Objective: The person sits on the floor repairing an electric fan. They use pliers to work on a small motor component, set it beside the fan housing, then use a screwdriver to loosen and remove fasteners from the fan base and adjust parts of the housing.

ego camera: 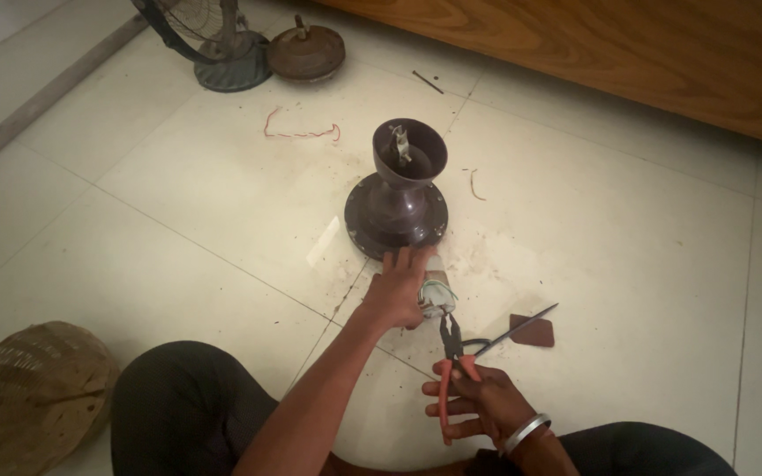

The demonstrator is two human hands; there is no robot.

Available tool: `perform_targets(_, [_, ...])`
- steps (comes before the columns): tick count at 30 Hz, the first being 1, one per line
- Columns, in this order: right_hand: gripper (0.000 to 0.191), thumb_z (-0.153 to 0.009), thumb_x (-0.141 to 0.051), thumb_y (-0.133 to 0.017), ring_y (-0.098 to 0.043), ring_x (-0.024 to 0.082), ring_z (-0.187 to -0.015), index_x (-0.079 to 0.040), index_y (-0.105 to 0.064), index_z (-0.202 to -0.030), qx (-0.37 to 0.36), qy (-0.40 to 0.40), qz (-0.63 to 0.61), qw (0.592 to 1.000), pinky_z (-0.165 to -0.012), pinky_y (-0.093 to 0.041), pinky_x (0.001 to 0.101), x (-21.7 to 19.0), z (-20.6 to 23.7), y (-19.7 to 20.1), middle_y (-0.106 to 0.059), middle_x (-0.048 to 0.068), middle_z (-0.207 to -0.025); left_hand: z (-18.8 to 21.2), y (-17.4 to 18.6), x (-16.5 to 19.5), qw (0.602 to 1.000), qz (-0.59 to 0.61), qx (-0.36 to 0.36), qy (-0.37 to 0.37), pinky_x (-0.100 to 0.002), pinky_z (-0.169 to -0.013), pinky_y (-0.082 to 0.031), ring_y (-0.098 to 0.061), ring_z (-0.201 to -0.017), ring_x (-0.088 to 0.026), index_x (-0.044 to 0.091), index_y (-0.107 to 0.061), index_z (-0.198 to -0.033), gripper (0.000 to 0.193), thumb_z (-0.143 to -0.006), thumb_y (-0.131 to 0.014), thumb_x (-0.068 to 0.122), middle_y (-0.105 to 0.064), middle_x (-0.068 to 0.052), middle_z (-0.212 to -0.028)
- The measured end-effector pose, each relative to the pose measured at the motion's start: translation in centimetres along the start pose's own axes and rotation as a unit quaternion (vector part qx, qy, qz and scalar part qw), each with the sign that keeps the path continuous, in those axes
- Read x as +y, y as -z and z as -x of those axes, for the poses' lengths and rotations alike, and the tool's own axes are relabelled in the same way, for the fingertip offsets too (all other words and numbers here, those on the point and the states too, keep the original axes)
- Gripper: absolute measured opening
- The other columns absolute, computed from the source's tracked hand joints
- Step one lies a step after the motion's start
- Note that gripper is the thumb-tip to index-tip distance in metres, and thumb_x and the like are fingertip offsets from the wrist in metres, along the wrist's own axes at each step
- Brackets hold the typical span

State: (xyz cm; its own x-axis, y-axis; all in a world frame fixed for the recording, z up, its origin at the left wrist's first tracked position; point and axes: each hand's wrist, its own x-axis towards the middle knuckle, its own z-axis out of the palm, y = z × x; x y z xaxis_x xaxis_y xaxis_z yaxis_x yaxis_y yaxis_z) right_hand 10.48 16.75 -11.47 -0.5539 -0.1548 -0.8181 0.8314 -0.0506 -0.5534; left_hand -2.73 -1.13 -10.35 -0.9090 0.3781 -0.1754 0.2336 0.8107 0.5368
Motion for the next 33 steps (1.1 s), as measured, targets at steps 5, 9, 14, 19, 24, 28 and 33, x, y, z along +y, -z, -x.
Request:
perform_targets(5, [0.051,-0.092,-0.035,-0.061,-0.078,0.032,-0.095,-0.009,-0.062,-0.137,-0.026,0.030,0.001,0.999,-0.068,-0.065,0.0458,-0.1,-0.8,0.3,-0.079,0.016,-0.115,-0.1,0.0,0.0,1.000,-0.010,-0.003,-0.005,-0.055,-0.101,-0.049,-0.035,-0.141,-0.046,0.024,-0.027,-0.152,0.121,-0.050,-0.086,-0.003,-0.036,-0.011,-0.151])
perform_targets(9, [0.050,-0.093,-0.036,-0.060,-0.078,0.032,-0.088,-0.008,-0.065,-0.134,-0.028,0.034,-0.001,0.999,-0.069,-0.065,0.0464,-0.1,-1.4,0.5,-0.079,0.017,-0.109,-0.2,-0.1,-0.1,1.000,-0.019,0.004,-0.017,-0.055,-0.102,-0.049,-0.036,-0.139,-0.048,0.022,-0.027,-0.154,0.120,-0.052,-0.085,-0.003,-0.038,-0.015,-0.149])
perform_targets(14, [0.048,-0.094,-0.037,-0.059,-0.078,0.031,-0.087,-0.008,-0.067,-0.132,-0.018,0.017,0.018,1.000,-0.070,-0.064,0.0427,-0.5,-1.5,0.9,-0.079,0.016,-0.108,-0.2,-0.3,-0.5,1.000,-0.005,0.005,-0.024,-0.052,-0.102,-0.050,-0.039,-0.135,-0.046,0.021,-0.026,-0.153,0.119,-0.051,-0.083,-0.004,-0.040,-0.015,-0.146])
perform_targets(19, [0.046,-0.096,-0.035,-0.058,-0.079,0.032,-0.085,-0.007,-0.067,-0.131,-0.025,0.026,0.070,0.997,-0.069,-0.062,0.0409,-1.4,-1.8,1.5,-0.081,0.016,-0.106,-0.6,-0.6,-1.0,0.999,-0.019,0.010,-0.033,-0.052,-0.102,-0.049,-0.039,-0.135,-0.046,0.020,-0.027,-0.154,0.115,-0.056,-0.082,-0.003,-0.038,-0.015,-0.148])
perform_targets(24, [0.046,-0.096,-0.038,-0.055,-0.078,0.029,-0.085,-0.009,-0.067,-0.130,-0.048,0.061,0.053,0.996,-0.070,-0.060,0.0401,-0.7,-2.0,1.9,-0.081,0.014,-0.104,-0.6,-0.8,-0.6,0.999,-0.006,0.031,-0.032,-0.056,-0.099,-0.049,-0.039,-0.137,-0.045,0.022,-0.028,-0.153,0.109,-0.062,-0.084,0.002,-0.038,-0.012,-0.152])
perform_targets(28, [0.047,-0.096,-0.038,-0.057,-0.077,0.029,-0.088,-0.008,-0.067,-0.130,-0.041,0.052,0.035,0.997,-0.076,-0.064,0.0431,-0.3,-2.6,1.9,-0.079,0.016,-0.105,-0.6,-0.4,0.0,0.999,-0.027,0.002,-0.018,-0.056,-0.102,-0.049,-0.035,-0.142,-0.045,0.023,-0.028,-0.151,0.116,-0.054,-0.084,-0.002,-0.036,-0.011,-0.153])
perform_targets(33, [0.050,-0.096,-0.036,-0.061,-0.074,0.033,-0.093,0.000,-0.064,-0.131,-0.086,0.064,-0.060,0.992,-0.082,-0.065,0.0506,0.1,-2.6,1.7,-0.072,0.022,-0.111,-0.7,0.1,0.4,0.999,-0.035,-0.013,-0.002,-0.058,-0.104,-0.045,-0.025,-0.147,-0.048,0.024,-0.027,-0.154,0.117,-0.055,-0.085,-0.002,-0.031,-0.011,-0.156])
